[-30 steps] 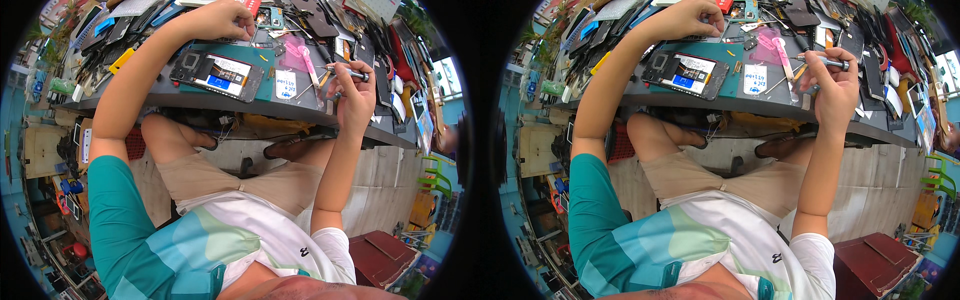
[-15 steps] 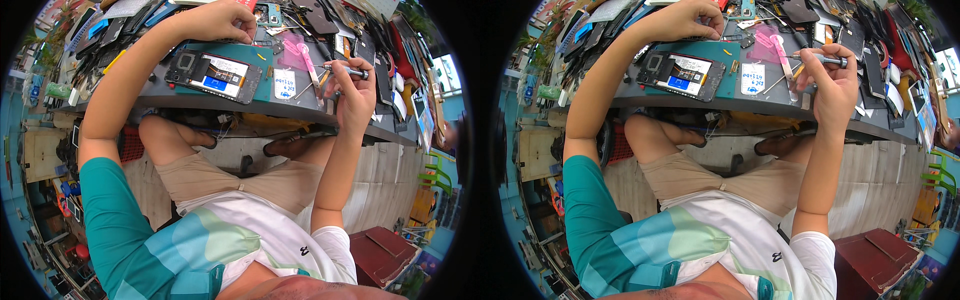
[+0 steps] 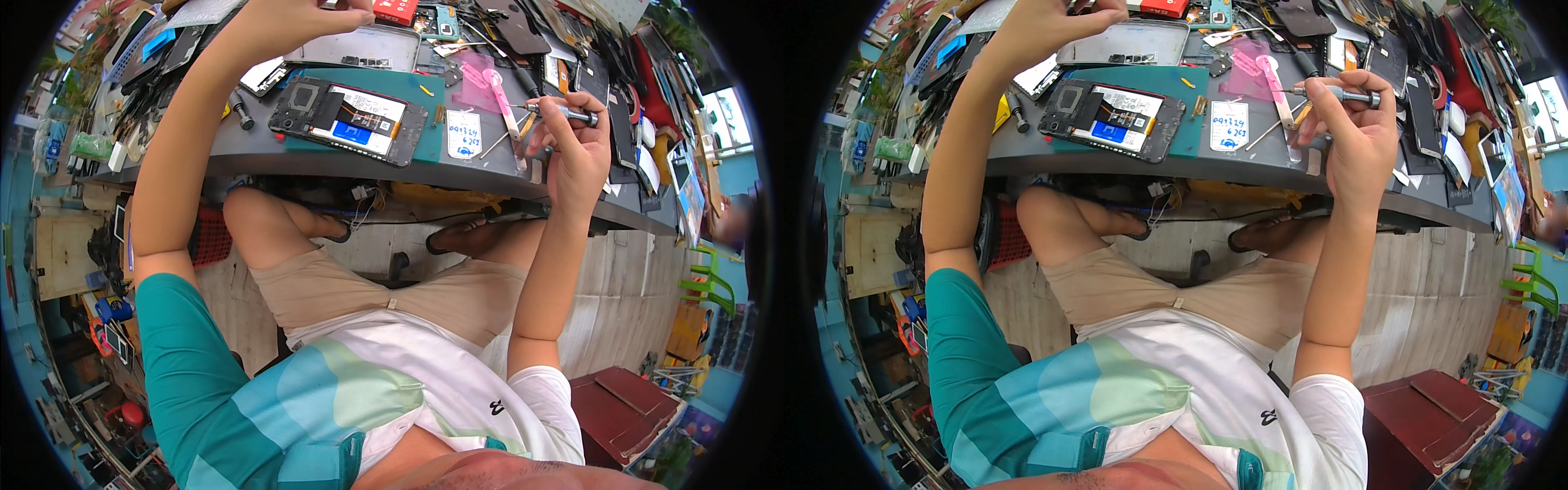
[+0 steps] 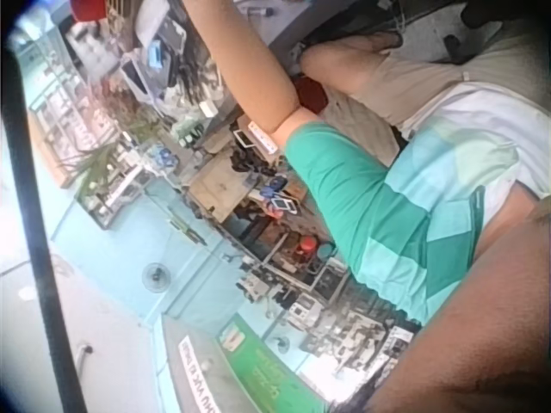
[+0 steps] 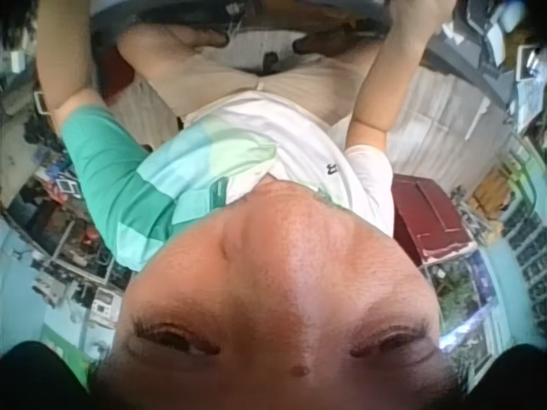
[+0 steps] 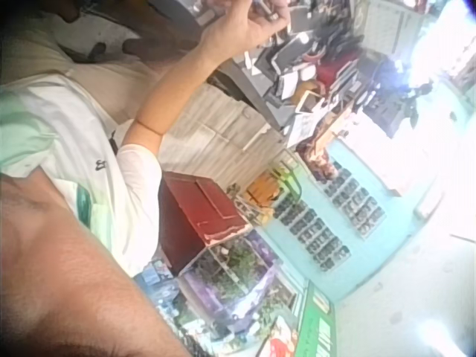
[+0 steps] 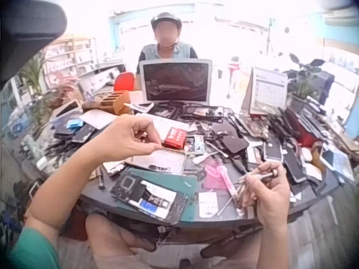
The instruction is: The person sits on the floor and uses a screwdriver to remove and reinsert screws on a disassembled mobile phone. They repeatedly handle small screws and components on a cluttered workbench.
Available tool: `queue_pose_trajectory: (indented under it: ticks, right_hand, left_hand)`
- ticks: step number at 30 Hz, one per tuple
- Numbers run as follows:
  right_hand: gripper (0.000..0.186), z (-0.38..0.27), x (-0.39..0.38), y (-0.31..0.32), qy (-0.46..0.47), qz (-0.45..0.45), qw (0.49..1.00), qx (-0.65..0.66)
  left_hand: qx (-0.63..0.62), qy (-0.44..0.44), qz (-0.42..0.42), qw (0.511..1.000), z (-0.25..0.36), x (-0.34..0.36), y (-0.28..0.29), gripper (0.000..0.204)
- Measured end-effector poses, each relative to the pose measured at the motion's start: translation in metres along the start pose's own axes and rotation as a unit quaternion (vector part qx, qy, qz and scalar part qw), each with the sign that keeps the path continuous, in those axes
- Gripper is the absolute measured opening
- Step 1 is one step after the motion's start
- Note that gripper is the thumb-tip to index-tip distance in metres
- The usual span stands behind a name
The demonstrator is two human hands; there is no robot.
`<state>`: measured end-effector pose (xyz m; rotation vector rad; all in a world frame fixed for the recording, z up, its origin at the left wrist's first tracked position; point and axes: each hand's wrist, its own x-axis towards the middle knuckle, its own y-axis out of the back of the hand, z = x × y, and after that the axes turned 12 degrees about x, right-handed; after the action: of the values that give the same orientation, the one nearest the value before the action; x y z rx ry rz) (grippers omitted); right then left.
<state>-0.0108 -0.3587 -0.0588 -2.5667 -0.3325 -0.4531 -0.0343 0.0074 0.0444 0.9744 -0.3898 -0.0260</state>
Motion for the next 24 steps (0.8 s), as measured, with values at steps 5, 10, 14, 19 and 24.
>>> queue_pose_trajectory:
  ticks: [5, 10, 14, 19, 24]
  right_hand:
    - [0.039, -0.002, 0.001, -0.006, 0.014, 0.018, 0.998, -0.05]
    - [0.042, -0.016, -0.008, -0.05, 0.036, 0.001, 0.996, -0.084]
    - [0.042, -0.015, -0.022, -0.095, 0.047, -0.092, 0.992, -0.079]
    - [0.043, -0.003, -0.031, -0.117, 0.098, -0.142, 0.973, -0.152]
    - [0.043, 0.0, -0.033, -0.12, 0.101, -0.145, 0.969, -0.171]
  left_hand:
    - [0.073, 0.005, 0.041, 0.996, 0.02, -0.044, 0.004, 0.004]
    - [0.013, -0.061, 0.121, 0.991, 0.02, -0.082, -0.03, 0.023]
    - [-0.044, -0.053, 0.152, 0.986, 0.036, -0.099, -0.053, 0.036]
    - [-0.126, -0.036, 0.174, 0.976, 0.039, -0.109, -0.073, 0.049]
    - [-0.158, -0.029, 0.179, 0.971, 0.038, -0.115, -0.076, 0.054]
